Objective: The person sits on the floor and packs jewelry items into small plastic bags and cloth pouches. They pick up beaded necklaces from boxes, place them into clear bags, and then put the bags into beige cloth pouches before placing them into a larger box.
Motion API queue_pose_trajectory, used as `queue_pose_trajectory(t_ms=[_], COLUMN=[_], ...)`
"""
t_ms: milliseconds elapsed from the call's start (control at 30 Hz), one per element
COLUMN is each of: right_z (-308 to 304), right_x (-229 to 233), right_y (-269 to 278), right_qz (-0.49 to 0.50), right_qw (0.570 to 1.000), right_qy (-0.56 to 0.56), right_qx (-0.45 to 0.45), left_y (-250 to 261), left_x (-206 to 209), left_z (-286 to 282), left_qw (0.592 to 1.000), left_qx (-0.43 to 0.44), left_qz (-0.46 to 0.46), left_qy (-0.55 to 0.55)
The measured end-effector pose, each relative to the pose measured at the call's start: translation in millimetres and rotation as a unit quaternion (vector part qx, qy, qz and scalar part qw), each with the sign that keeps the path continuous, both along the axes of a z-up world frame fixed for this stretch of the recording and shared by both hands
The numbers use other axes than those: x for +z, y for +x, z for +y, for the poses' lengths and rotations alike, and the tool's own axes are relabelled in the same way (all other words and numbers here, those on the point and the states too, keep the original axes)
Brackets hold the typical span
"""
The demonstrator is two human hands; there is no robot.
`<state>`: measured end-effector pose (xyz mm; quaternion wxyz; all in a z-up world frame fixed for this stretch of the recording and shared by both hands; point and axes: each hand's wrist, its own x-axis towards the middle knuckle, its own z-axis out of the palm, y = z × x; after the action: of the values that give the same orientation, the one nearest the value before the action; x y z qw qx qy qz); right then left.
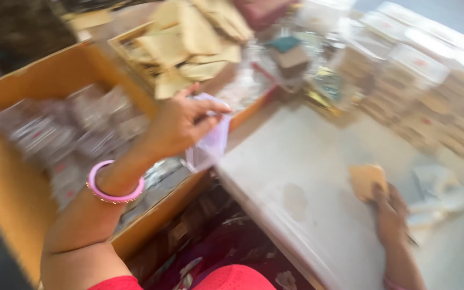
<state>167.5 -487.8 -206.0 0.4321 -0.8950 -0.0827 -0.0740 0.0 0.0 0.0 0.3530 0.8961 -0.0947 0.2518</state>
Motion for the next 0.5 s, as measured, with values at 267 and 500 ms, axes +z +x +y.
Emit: queue_pose_trajectory(t_ms=[267,500], right_z=[-22,-51], right_x=[-23,-28], right_y=[24,42], right_qz=[0.062,0.022], right_qw=[0.904,0.781], right_qy=[0.421,0.614], right_qx=[-0.032,-0.110], left_y=[202,266], left_x=[-117,-181], left_z=[-164,-255], left_qw=[0.817,0.771], left_qx=[-0.271,-0.149], left_qz=[0.345,0.452], left_qy=[-0.374,-0.423])
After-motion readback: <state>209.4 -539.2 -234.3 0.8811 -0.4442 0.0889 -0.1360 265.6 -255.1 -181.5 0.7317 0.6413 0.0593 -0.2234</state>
